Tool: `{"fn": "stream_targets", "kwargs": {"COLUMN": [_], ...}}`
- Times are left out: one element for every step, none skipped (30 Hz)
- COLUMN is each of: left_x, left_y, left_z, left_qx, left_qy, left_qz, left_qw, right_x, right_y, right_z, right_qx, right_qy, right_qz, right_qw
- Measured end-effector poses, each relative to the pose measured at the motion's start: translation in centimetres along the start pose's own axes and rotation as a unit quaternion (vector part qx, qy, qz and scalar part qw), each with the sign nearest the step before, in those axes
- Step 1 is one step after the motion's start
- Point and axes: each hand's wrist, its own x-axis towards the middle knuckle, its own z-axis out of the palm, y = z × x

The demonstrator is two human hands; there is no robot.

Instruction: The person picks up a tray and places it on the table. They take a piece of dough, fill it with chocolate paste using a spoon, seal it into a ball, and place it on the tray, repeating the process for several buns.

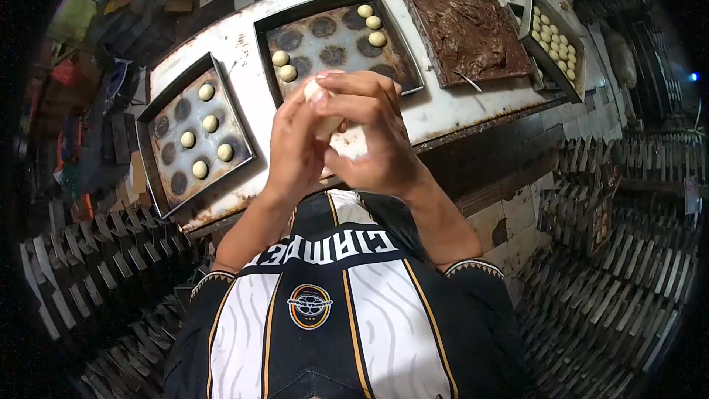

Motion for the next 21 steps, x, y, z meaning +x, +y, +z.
{"fn": "stream_targets", "kwargs": {"left_x": [0.3, 0.7, 1.1, 1.0, 1.0, 1.1, 1.4, 2.6, 3.2, 4.9, 6.8, 7.4, 8.2, 8.8, 9.3, 10.3, 11.3, 12.4, 13.9, 14.8, 16.0], "left_y": [-0.3, -0.9, -1.3, -1.2, -0.3, -0.7, -1.1, -1.1, -0.8, -2.5, -4.8, -6.2, -8.6, -10.3, -11.9, -13.4, -14.6, -15.8, -14.9, -15.4, -15.9], "left_z": [-0.4, -0.9, -1.3, -1.8, -0.9, -1.1, -1.4, -1.2, -0.9, -1.2, -1.4, -1.0, -0.9, -0.9, -1.0, -1.9, -3.5, -6.4, -8.6, -11.8, -15.6], "left_qx": [0.03, 0.061, 0.091, 0.106, 0.222, 0.233, 0.244, 0.291, 0.293, 0.329, 0.362, 0.388, 0.399, 0.415, 0.43, 0.41, 0.421, 0.426, 0.494, 0.612, 0.675], "left_qy": [-0.013, -0.027, -0.04, -0.082, -0.082, -0.099, -0.112, -0.153, -0.156, -0.143, -0.129, -0.08, -0.036, -0.029, -0.023, -0.049, -0.011, 0.063, 0.117, 0.183, 0.207], "left_qz": [0.021, 0.042, 0.065, 0.107, 0.173, 0.146, 0.118, 0.149, 0.05, 0.145, 0.238, 0.228, 0.229, 0.193, 0.155, 0.128, 0.094, 0.011, -0.02, 0.029, 0.022], "left_qw": [0.999, 0.997, 0.993, 0.985, 0.956, 0.956, 0.956, 0.933, 0.942, 0.922, 0.892, 0.89, 0.887, 0.889, 0.889, 0.902, 0.902, 0.902, 0.861, 0.769, 0.708], "right_x": [0.1, -0.4, -0.5, -0.6, -0.5, -0.6, -1.2, -1.4, -1.7, -3.3, -4.7, -5.0, -5.1, -6.1, -8.1, -11.2, -14.9, -18.8, -22.8, -26.2, -29.2], "right_y": [0.5, 1.1, 1.5, 1.3, 1.0, 1.8, 2.4, 2.2, 2.0, 2.8, 3.7, 3.8, 3.8, 5.2, 7.2, 10.0, 13.5, 16.6, 19.6, 22.9, 25.4], "right_z": [0.6, 0.7, 0.5, -0.2, -0.9, -1.2, -1.3, -1.1, -0.7, 0.6, 1.5, 1.0, 1.2, 1.0, 0.8, 0.3, -0.8, -2.6, -4.6, -7.0, -8.3], "right_qx": [-0.024, -0.008, 0.009, -0.033, -0.076, -0.067, -0.059, -0.023, 0.015, 0.129, 0.24, 0.373, 0.438, 0.421, 0.403, 0.258, 0.108, -0.069, -0.242, -0.268, -0.287], "right_qy": [0.05, 0.058, 0.065, 0.043, 0.022, 0.023, 0.023, 0.044, 0.063, 0.119, 0.171, 0.147, 0.22, 0.256, 0.293, 0.29, 0.281, 0.185, 0.08, -0.062, -0.205], "right_qz": [-0.004, 0.015, 0.032, 0.037, 0.042, 0.028, 0.042, 0.099, 0.157, 0.236, 0.309, 0.339, 0.406, 0.426, 0.447, 0.475, 0.49, 0.427, 0.343, 0.318, 0.287], "right_qw": [0.998, 0.998, 0.997, 0.998, 0.996, 0.997, 0.997, 0.994, 0.985, 0.956, 0.904, 0.851, 0.771, 0.758, 0.743, 0.79, 0.818, 0.882, 0.904, 0.907, 0.891]}}
